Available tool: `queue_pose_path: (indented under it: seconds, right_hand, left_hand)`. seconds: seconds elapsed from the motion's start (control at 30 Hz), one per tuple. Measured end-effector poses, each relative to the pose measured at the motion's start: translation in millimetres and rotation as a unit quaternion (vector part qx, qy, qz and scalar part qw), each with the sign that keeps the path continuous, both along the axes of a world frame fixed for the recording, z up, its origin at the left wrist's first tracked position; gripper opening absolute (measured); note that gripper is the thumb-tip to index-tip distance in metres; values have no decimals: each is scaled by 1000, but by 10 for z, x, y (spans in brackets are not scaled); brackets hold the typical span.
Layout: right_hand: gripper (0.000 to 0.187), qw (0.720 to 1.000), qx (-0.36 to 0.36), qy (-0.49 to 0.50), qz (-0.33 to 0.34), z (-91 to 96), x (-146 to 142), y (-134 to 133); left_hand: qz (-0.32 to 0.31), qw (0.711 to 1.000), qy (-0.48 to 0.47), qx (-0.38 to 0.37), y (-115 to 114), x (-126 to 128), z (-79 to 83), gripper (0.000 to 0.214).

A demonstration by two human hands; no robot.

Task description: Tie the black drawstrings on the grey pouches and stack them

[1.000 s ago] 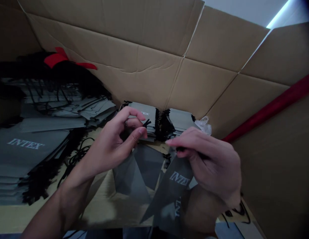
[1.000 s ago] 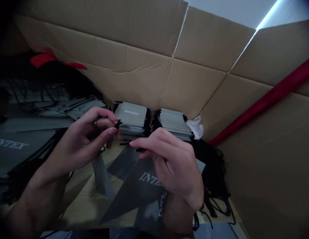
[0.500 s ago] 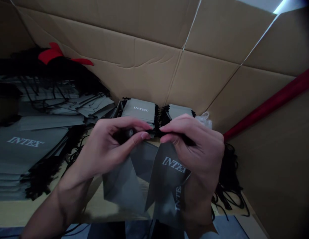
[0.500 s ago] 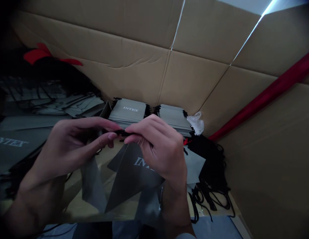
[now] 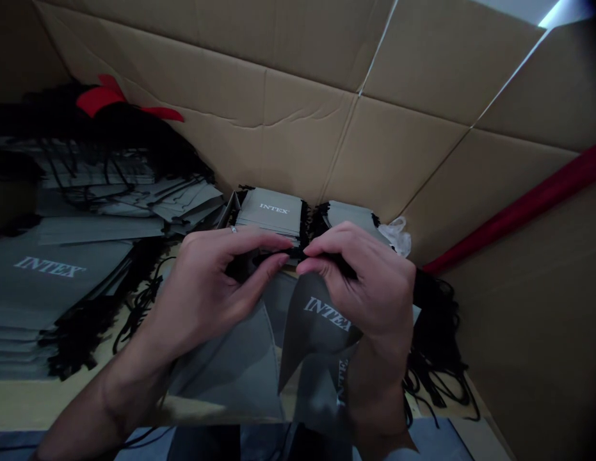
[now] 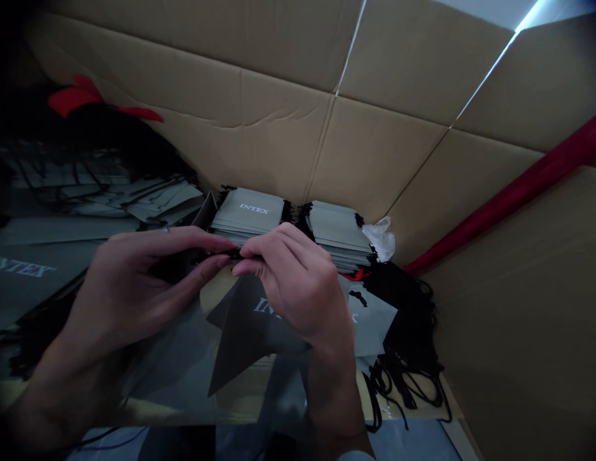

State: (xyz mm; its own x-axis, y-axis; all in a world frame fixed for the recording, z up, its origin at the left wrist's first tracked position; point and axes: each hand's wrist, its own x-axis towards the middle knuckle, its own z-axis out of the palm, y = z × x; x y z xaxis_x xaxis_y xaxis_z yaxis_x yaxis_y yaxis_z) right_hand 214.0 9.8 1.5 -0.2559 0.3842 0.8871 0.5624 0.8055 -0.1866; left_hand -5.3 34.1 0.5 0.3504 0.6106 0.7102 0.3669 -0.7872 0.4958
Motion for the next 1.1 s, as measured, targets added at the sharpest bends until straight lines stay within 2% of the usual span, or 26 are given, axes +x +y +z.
queue_pose_path:
  seconds: [0.3,0.37,0.43,0.53,0.6,0.7,0.8,0.9,1.1]
  right_hand:
    - [13,1000,-15,17,-22,13,-24,7]
    - [11,996,-52,72,-28,11,7,-9]
    - [22,985,-116,124,-26,11,43,-23]
    - [36,970,-211,118,15,11,60,-13]
    - [28,967,-237,81,43,5,35,13]
    - [19,968,-230,51,82,-15,-27,59]
    - [24,964,-232,62,112,-39,-70,87]
    - [28,959,-241,76,132,-53,-86,98]
    - [33,934,-269,133,194,-64,-107,85]
  left_hand:
    - [8,1000,12,5,-2,0,-3,15]
    - [7,1000,-1,14,11,-7,-11,12]
    - [3,1000,-17,25,17,-8,-17,10]
    - [-6,999,-32,24,3,7,-20,11]
    - [-16,999,-43,14,-16,20,-18,11]
    - [-26,998,-56,5,-34,17,-16,14]
    - [-29,998,-37,30,-28,-3,-15,20]
    - [-24,998,-23,51,-16,-2,-19,16]
    - [-75,987,-143,18,-41,45,-47,29]
